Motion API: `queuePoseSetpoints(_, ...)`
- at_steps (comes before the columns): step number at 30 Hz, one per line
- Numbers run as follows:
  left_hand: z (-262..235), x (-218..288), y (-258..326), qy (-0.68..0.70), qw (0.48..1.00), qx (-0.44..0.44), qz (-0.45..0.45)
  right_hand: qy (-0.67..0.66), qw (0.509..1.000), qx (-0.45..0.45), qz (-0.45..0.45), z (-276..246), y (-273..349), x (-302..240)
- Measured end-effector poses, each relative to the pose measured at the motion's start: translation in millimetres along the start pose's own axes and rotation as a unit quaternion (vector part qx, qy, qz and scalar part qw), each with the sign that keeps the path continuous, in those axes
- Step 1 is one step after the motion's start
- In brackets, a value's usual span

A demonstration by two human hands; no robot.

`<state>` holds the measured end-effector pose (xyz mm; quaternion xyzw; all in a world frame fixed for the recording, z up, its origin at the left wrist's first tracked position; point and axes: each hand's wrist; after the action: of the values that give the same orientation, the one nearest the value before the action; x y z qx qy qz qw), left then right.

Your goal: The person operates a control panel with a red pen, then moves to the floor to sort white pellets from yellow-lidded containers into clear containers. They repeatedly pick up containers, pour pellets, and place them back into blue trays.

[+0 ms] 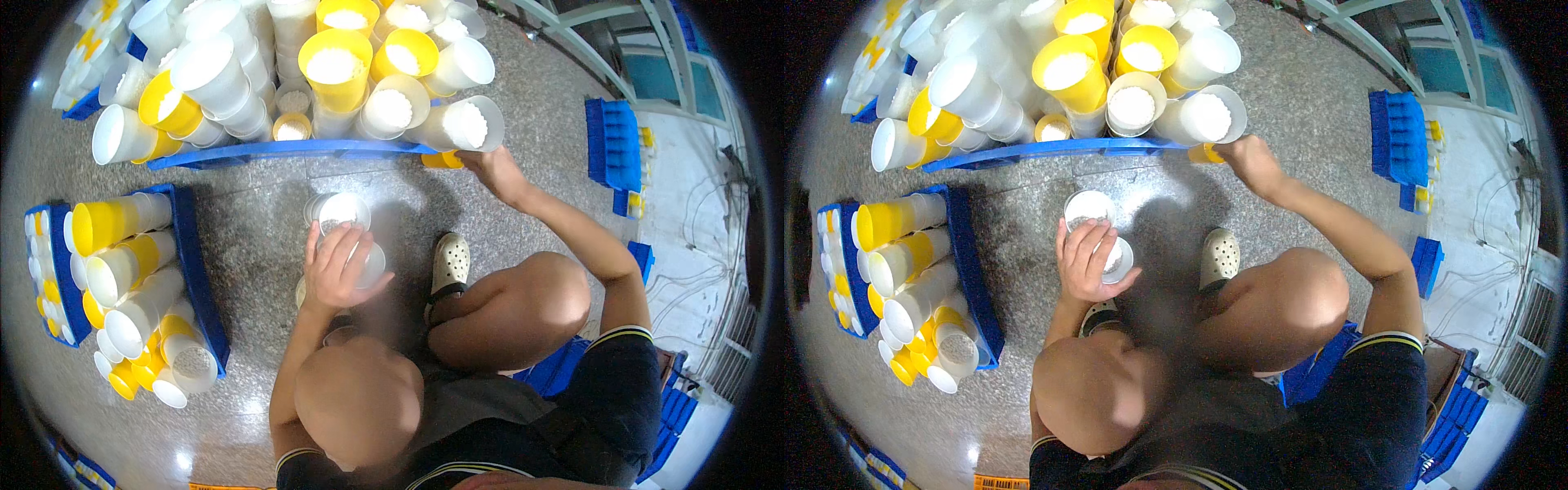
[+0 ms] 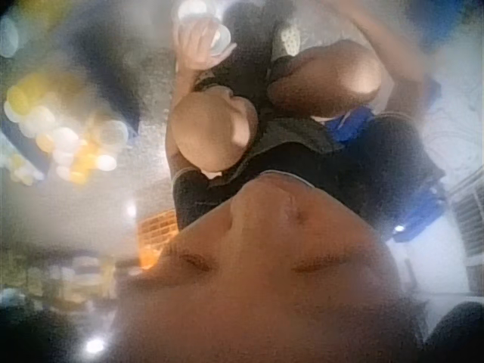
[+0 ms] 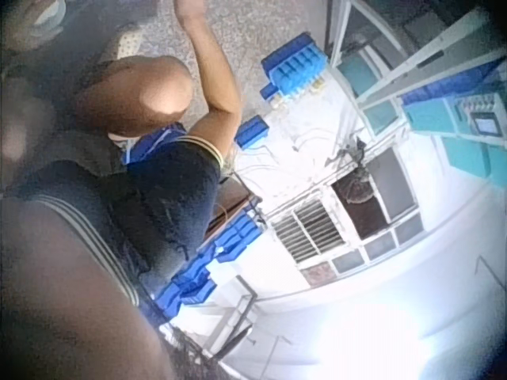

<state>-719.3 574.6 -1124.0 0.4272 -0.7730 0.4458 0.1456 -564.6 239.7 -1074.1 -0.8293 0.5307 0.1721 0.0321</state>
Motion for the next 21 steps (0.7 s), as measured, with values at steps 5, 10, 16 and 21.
queuePoseSetpoints(5,0,-1,2,0.0,1.0,-0.004,0.0,0.144,0.989,-0.014,-0.014,11,8,35)
queuePoseSetpoints(10,2,-4,1,0.012,1.0,0.006,0.005,0.238,0.947,-0.211,0.044,-23,6,-35)
queuePoseSetpoints(16,2,0,-3,0.031,0.999,0.018,-0.008,0.115,0.932,-0.053,-0.338,-25,-40,-162)
queuePoseSetpoints(21,-2,0,-3,0.023,1.0,-0.005,-0.007,0.174,0.954,0.01,-0.244,34,-146,-227)
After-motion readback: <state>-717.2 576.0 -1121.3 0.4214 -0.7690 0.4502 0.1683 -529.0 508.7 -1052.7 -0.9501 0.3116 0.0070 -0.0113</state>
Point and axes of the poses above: each hand's wrist, its own y-axis away from the middle knuckle, its own z-axis out of the palm, x = y × z, and after that the axes turned 7 degrees about y, right-handed
